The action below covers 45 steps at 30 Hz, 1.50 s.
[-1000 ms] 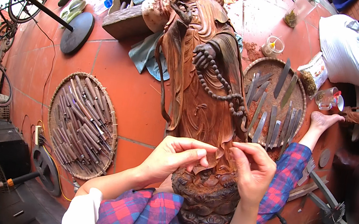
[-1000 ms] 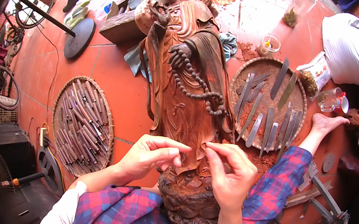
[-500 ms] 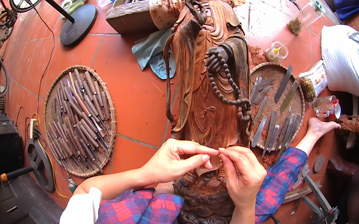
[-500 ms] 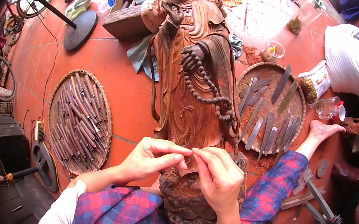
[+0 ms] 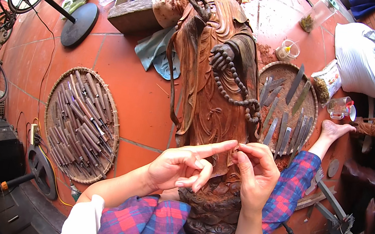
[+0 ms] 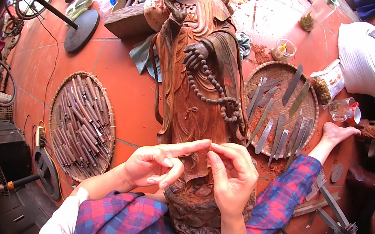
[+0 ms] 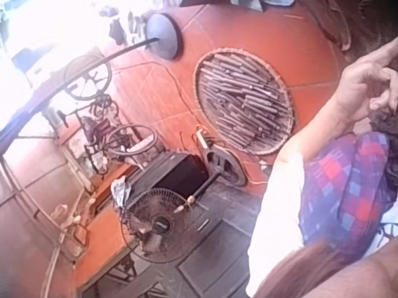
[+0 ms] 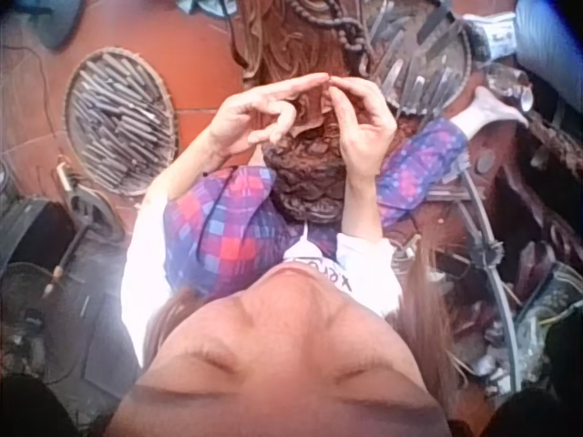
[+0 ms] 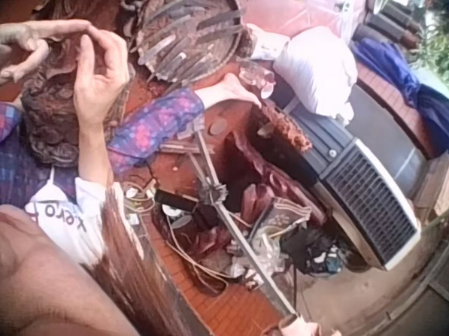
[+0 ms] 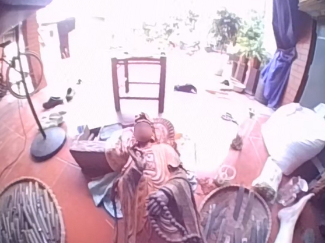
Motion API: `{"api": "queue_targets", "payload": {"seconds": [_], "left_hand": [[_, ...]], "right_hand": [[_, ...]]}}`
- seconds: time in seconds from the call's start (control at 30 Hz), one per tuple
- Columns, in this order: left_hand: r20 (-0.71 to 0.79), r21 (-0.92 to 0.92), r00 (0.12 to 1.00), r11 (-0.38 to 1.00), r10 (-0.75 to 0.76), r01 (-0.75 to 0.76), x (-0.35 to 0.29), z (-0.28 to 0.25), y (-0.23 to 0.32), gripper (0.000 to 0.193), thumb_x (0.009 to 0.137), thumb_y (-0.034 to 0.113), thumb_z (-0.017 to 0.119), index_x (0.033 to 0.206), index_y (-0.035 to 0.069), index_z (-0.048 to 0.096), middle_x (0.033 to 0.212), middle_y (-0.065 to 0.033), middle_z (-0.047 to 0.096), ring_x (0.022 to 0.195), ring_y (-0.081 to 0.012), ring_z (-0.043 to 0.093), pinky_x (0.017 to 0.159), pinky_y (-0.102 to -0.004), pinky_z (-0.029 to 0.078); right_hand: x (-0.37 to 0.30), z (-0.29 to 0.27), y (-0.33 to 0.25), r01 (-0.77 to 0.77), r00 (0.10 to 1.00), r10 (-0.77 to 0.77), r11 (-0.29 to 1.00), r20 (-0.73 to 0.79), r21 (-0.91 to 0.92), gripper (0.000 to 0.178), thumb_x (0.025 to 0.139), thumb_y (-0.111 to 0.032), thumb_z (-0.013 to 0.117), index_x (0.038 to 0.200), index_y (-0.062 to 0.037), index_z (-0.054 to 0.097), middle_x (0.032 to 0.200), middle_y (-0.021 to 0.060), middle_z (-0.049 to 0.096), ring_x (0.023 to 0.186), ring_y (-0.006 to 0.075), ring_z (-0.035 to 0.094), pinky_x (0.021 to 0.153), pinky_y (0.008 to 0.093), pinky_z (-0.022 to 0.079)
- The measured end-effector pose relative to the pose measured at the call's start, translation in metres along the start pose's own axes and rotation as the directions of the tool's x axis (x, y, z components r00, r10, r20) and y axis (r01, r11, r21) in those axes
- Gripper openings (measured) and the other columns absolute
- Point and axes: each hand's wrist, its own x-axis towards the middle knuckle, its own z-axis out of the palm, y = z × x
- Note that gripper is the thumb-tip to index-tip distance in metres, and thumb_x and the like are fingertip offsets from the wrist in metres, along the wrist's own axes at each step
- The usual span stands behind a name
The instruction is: The person is carving a wooden sculpture of a figure, using various chisels and knives to refine the details of the face and clothing. They switch between different tools to shape the wood and occasionally pause to inspect the work.
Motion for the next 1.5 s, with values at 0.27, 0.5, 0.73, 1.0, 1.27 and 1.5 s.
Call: {"api": "queue_targets", "payload": {"seconds": [0.27,0.5,0.73,1.0,1.27,1.5], "left_hand": [[-0.002,0.910,0.973,0.404,0.231,-0.094,0.001,0.011,-0.007,0.074,0.087,0.008,0.045,0.156,0.018,0.021,0.071,-0.0074,0.061,0.058,-0.0157,0.059,0.061,-0.0306,0.051],[0.132,0.979,0.845,-0.200,0.518,-0.031,0.005,0.014,-0.008,0.074,0.083,0.004,0.056,0.153,0.011,0.030,0.092,-0.0154,0.069,0.065,-0.0273,0.066,0.058,-0.0378,0.054],[0.220,0.913,0.785,-0.406,0.579,0.044,0.011,0.008,-0.014,0.075,0.083,0.008,0.060,0.152,0.011,0.032,0.072,-0.0076,0.060,0.057,-0.0234,0.061,0.052,-0.0358,0.050],[0.260,0.817,0.788,-0.562,0.558,0.128,0.013,0.009,-0.014,0.079,0.081,0.020,0.068,0.152,0.011,0.033,0.068,-0.0036,0.051,0.055,-0.0176,0.058,0.050,-0.0322,0.048],[0.284,0.623,0.803,-0.738,0.523,0.260,0.016,0.009,-0.016,0.082,0.080,0.030,0.067,0.152,0.014,0.033,0.070,-0.0022,0.046,0.052,-0.0137,0.053,0.048,-0.0276,0.044],[0.331,0.525,0.815,-0.810,0.476,0.260,0.015,0.012,-0.017,0.077,0.082,0.023,0.064,0.152,0.016,0.034,0.069,-0.0012,0.045,0.051,-0.0120,0.052,0.048,-0.0261,0.045]], "right_hand": [[-0.007,0.000,-0.006,-0.148,0.985,0.138,0.985,0.106,0.092,0.009,0.086,0.005,0.068,0.095,0.0049,0.069,0.090,0.0067,0.066,0.079,0.0119,0.066,0.071,0.0225,0.052],[-0.013,0.011,-0.013,-0.369,0.929,0.337,0.881,0.155,0.297,0.013,0.091,0.002,0.063,0.103,0.0065,0.068,0.091,0.0122,0.071,0.080,0.0141,0.069,0.074,0.0260,0.057],[-0.012,0.020,-0.015,-0.386,0.922,0.365,0.890,0.130,0.242,0.012,0.092,-0.001,0.064,0.101,0.0047,0.070,0.086,0.0092,0.071,0.071,0.0097,0.065,0.066,0.0219,0.054],[-0.011,0.020,-0.010,-0.408,0.913,0.386,0.878,0.135,0.251,0.011,0.092,-0.004,0.065,0.099,0.0035,0.069,0.084,0.0070,0.071,0.068,0.0083,0.065,0.064,0.0209,0.054],[-0.008,0.023,-0.011,-0.433,0.900,0.426,0.860,0.086,0.269,0.009,0.092,-0.006,0.064,0.090,0.0024,0.068,0.078,0.0076,0.069,0.062,0.0082,0.062,0.058,0.0206,0.051],[-0.012,0.019,-0.009,-0.393,0.919,0.389,0.878,0.072,0.275,0.009,0.092,-0.006,0.065,0.089,0.0029,0.068,0.076,0.0062,0.068,0.061,0.0078,0.062,0.057,0.0213,0.051]]}}
